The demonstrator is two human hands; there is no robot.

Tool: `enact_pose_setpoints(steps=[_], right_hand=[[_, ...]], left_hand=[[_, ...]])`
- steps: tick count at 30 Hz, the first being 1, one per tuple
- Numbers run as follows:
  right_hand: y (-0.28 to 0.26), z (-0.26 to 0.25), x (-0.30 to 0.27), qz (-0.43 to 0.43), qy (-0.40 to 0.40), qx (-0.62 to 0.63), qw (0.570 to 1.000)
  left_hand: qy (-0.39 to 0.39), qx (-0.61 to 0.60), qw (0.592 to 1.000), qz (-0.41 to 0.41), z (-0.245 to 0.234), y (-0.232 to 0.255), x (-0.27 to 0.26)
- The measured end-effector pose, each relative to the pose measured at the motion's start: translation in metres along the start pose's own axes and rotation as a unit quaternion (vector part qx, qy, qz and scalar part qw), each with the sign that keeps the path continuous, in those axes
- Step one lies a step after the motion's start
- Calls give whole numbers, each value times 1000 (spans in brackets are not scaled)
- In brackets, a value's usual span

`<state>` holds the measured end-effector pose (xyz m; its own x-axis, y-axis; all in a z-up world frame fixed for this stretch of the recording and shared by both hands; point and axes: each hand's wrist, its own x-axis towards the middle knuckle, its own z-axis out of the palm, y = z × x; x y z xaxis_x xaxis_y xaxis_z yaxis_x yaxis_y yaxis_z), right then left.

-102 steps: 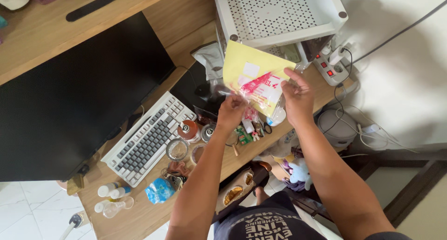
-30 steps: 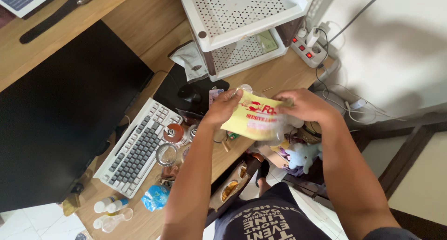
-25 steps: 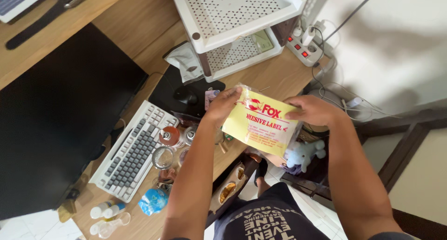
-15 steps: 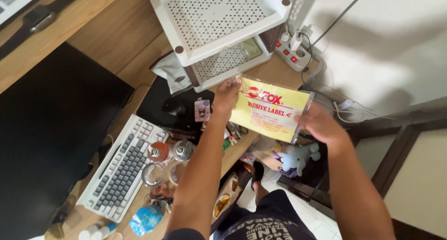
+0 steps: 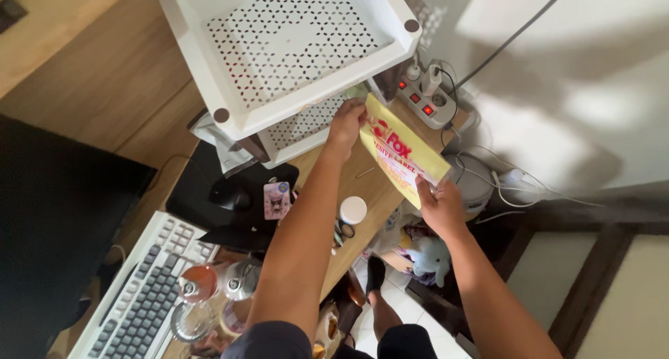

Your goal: The person organizes various items on a cluttered desk into a white plastic storage unit. They place a box of tissues, a packet of adhesive labels, a bag of chia seeds, and several bottles into the unit's shelves. The person also moves a glass and other small items to clear the workspace.

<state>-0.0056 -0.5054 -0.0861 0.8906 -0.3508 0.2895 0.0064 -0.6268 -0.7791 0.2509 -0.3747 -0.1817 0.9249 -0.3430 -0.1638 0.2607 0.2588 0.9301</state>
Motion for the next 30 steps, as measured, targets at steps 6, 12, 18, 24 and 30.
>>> enact_pose_setpoints(steps=[6, 12, 18, 24, 30], right_hand=[[20, 26, 32, -18, 48, 26, 998], [46, 62, 60, -48, 72, 111, 990], [69, 84, 85, 135, 10, -51, 989], [54, 98, 114, 21, 86, 93, 992], [52, 112, 134, 2, 82, 141, 987]], left_hand=[[12, 39, 999, 17, 24, 7, 51], [28, 120, 992, -3, 9, -24, 102], [24, 447, 894, 22, -13, -36, 132], [43, 496, 867, 32, -11, -29, 131], [60, 510, 857, 39, -3, -15, 80]])
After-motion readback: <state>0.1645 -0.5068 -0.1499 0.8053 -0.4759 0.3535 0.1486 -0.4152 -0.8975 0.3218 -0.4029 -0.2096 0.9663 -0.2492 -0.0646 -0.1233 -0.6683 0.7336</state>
